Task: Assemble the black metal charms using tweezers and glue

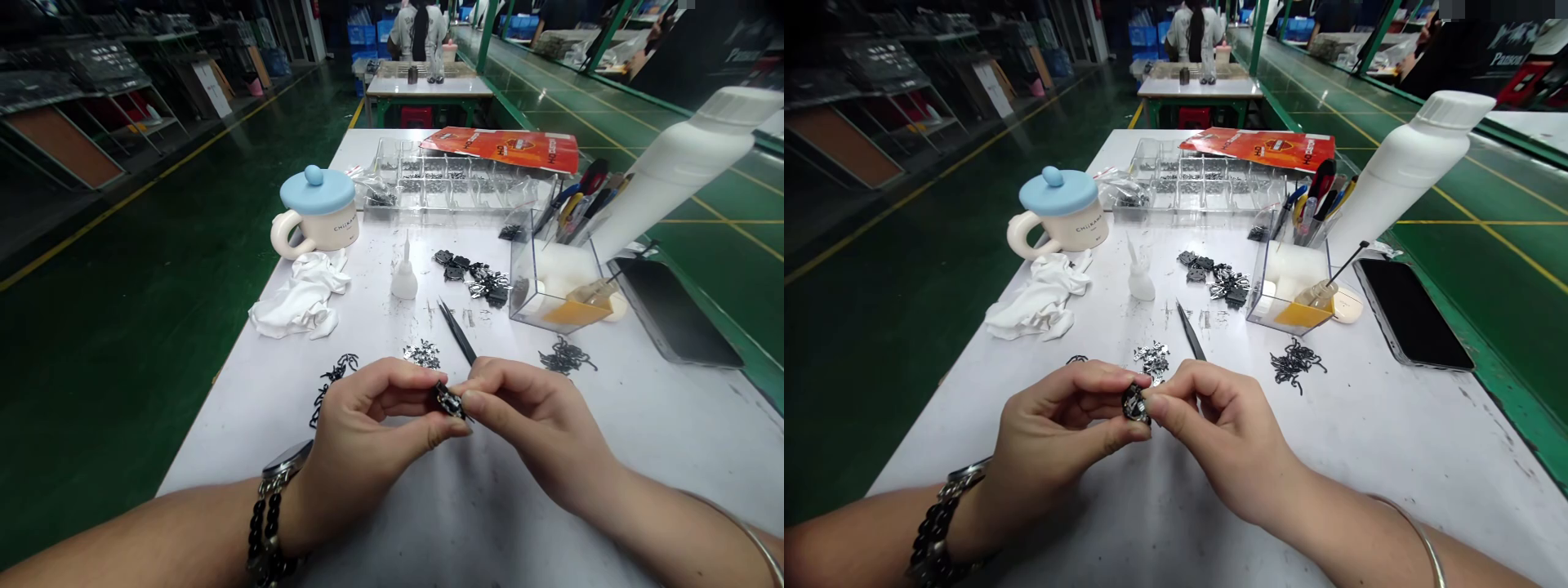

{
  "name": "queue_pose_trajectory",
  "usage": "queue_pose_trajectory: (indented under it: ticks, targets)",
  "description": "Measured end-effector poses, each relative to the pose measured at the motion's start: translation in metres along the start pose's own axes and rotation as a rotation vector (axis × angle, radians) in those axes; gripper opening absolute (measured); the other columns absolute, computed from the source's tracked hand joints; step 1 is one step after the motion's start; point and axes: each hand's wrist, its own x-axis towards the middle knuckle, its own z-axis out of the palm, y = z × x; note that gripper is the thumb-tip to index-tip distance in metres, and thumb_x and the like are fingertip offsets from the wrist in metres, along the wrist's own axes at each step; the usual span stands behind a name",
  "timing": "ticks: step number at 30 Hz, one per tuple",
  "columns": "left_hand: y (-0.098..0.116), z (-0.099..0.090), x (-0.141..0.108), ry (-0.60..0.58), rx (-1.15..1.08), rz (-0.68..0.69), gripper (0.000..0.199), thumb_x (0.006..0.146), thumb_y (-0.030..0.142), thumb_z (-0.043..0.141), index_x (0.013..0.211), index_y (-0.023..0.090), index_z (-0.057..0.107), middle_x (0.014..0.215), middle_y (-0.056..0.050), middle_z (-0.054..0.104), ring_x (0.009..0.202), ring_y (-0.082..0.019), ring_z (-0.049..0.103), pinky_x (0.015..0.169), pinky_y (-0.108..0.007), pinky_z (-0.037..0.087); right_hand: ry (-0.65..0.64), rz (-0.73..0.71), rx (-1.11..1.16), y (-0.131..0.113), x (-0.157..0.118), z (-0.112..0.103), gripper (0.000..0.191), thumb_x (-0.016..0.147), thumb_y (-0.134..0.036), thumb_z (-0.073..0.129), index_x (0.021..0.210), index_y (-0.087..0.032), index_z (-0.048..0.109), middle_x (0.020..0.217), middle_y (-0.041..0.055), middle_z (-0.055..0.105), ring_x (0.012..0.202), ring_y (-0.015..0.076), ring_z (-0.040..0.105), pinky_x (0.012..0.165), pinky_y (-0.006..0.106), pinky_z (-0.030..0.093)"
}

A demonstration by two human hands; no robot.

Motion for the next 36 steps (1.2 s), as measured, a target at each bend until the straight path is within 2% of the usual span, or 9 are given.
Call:
queue_pose_trajectory:
  ticks: [7,11,14,17,23,29,36]
  targets:
    - [-0.003,-0.002,-0.002,0.011,0.009,0.079,0.031,0.06,0.0,0.077,0.082,0.019,0.067,0.082,0.002,0.07,0.078,-0.013,0.069,0.074,-0.019,0.059,0.004,-0.105,-0.072,0.006,-0.006,0.003,0.017,0.086,-0.028,0.053,0.071,-0.02,0.056,0.067,-0.0018,0.053,0.066,0.0087,0.048,0.06,0.021,0.039]
    - [0.0,-0.002,0.001,0.047,-0.015,0.079,0.031,0.056,0.001,0.079,0.079,0.02,0.07,0.091,0.001,0.062,0.076,-0.012,0.067,0.07,-0.018,0.059,0.008,-0.277,-0.223,0.006,-0.009,0.003,0.015,0.089,-0.022,0.046,0.079,-0.02,0.057,0.069,-0.0013,0.051,0.066,0.0084,0.048,0.059,0.023,0.039]
    - [0.002,-0.002,0.003,0.049,-0.011,0.049,0.03,0.059,0.004,0.078,0.083,0.021,0.073,0.084,0.001,0.06,0.074,-0.01,0.065,0.066,-0.015,0.057,0.043,-0.452,-0.351,0.003,-0.009,0.004,0.017,0.087,-0.013,0.044,0.09,-0.019,0.059,0.069,-0.0005,0.051,0.066,0.009,0.051,0.059,0.023,0.041]
    - [0.004,-0.002,0.004,0.083,0.064,-0.008,0.028,0.062,0.009,0.078,0.087,0.02,0.074,0.072,0.002,0.063,0.071,-0.01,0.064,0.066,-0.013,0.056,0.1,-0.637,-0.506,0.002,-0.008,0.006,0.029,0.083,-0.006,0.042,0.104,-0.016,0.058,0.069,0.0014,0.054,0.067,0.0112,0.051,0.058,0.025,0.042]
    - [0.007,-0.001,0.005,0.091,-0.053,-0.226,0.026,0.066,0.013,0.077,0.09,0.022,0.072,0.082,0.001,0.074,0.08,-0.013,0.069,0.074,-0.015,0.056,0.154,-0.909,-0.853,0.012,-0.006,0.005,0.041,0.077,-0.008,0.048,0.118,-0.011,0.048,0.08,0.0087,0.058,0.072,0.0181,0.051,0.061,0.034,0.041]
    - [0.007,-0.001,0.004,0.081,-0.034,-0.235,0.027,0.071,0.015,0.074,0.097,0.02,0.069,0.086,0.001,0.074,0.082,-0.012,0.069,0.072,-0.01,0.055,0.189,-0.981,-1.129,0.018,-0.004,0.007,0.043,0.079,-0.022,0.049,0.117,-0.003,0.045,0.074,0.0113,0.056,0.072,0.0238,0.05,0.06,0.038,0.038]
    - [0.007,-0.001,0.003,0.074,0.001,-0.241,0.023,0.074,0.014,0.071,0.097,0.02,0.069,0.086,0.001,0.074,0.083,-0.011,0.069,0.074,-0.011,0.054,0.163,-0.936,-1.095,0.017,-0.006,0.006,0.038,0.081,-0.021,0.047,0.116,-0.007,0.045,0.082,0.0114,0.056,0.075,0.0217,0.048,0.062,0.037,0.037]
